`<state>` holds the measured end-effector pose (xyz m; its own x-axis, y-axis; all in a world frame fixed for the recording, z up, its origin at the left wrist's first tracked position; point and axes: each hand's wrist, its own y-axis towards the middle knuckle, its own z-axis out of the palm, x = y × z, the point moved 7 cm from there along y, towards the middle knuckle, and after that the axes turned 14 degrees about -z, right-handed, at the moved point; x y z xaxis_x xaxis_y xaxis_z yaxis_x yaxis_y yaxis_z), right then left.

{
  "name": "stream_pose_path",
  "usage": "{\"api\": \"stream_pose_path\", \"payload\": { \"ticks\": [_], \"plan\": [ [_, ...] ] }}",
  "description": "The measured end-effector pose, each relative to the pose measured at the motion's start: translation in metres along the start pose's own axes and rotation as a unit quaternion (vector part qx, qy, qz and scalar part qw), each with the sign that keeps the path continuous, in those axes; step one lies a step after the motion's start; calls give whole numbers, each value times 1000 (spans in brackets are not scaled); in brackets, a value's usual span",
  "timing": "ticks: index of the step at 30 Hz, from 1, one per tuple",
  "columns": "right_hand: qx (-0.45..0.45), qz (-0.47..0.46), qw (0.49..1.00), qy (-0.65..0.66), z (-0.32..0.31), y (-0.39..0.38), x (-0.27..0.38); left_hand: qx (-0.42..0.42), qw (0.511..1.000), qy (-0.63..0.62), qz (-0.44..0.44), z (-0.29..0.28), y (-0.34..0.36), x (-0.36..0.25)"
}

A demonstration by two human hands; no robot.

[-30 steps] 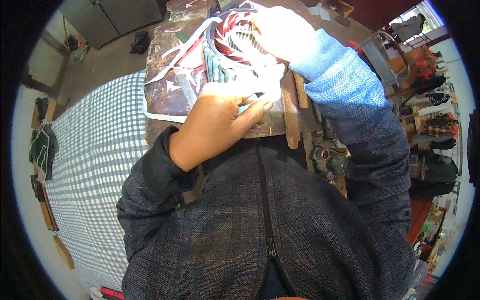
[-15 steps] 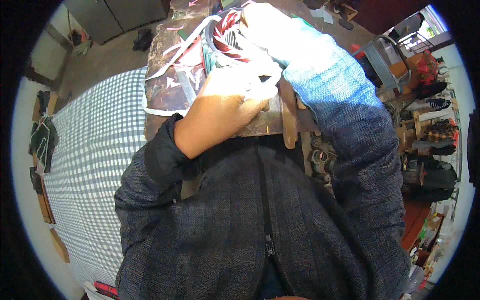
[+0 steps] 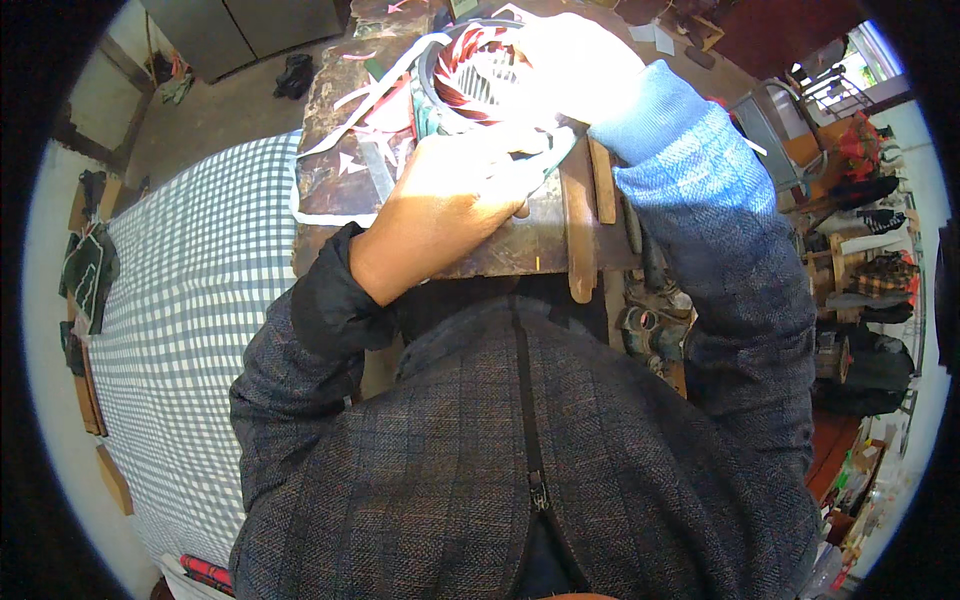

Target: The person wraps a white strap around a cylindrical motor stator with copper windings, repeatedly threading the strap through the slots and tightening it. The person uses both hands to pull and secure the strap in place.

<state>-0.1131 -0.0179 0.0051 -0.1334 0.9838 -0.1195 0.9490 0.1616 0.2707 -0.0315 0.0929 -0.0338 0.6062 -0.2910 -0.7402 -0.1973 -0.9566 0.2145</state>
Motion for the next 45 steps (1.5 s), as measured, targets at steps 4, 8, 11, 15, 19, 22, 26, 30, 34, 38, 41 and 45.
{"api": "stream_pose_path", "payload": {
  "ticks": [4,8,11,15,19,22,26,30,34,38,41,45],
  "plan": [
    [-35,12,974,222,12,0,-15,-29,998,37,36,-4,-3,-4],
    [2,61,991,120,2,8,-11,-29,996,62,51,-3,-5,-4],
    [71,139,987,-45,-2,6,-5,-45,996,58,56,-5,-6,-6],
    [85,171,972,-135,5,5,-2,-110,988,78,79,-13,-4,-13],
    [-5,138,977,-165,-6,15,-7,-196,972,94,90,-30,-7,-21],
    [82,129,985,-81,-24,12,-20,-155,983,97,-19,-36,-13,-10],
    [13,75,985,-152,-85,15,-25,-133,985,99,-41,-45,-27,-10],
    [39,57,983,-168,-93,32,-41,-267,957,103,46,-81,-23,-8],
    [72,31,981,-177,-82,53,-55,-283,943,-172,-36,-117,12,60],
    [131,-71,962,-230,-62,67,-60,-219,959,-172,-54,-120,47,118],
    [153,-107,957,-223,-41,64,-64,-126,982,-120,-71,-111,70,150],
    [126,-17,992,3,-19,51,-87,17,994,-95,-60,-97,86,161]
  ]
}}
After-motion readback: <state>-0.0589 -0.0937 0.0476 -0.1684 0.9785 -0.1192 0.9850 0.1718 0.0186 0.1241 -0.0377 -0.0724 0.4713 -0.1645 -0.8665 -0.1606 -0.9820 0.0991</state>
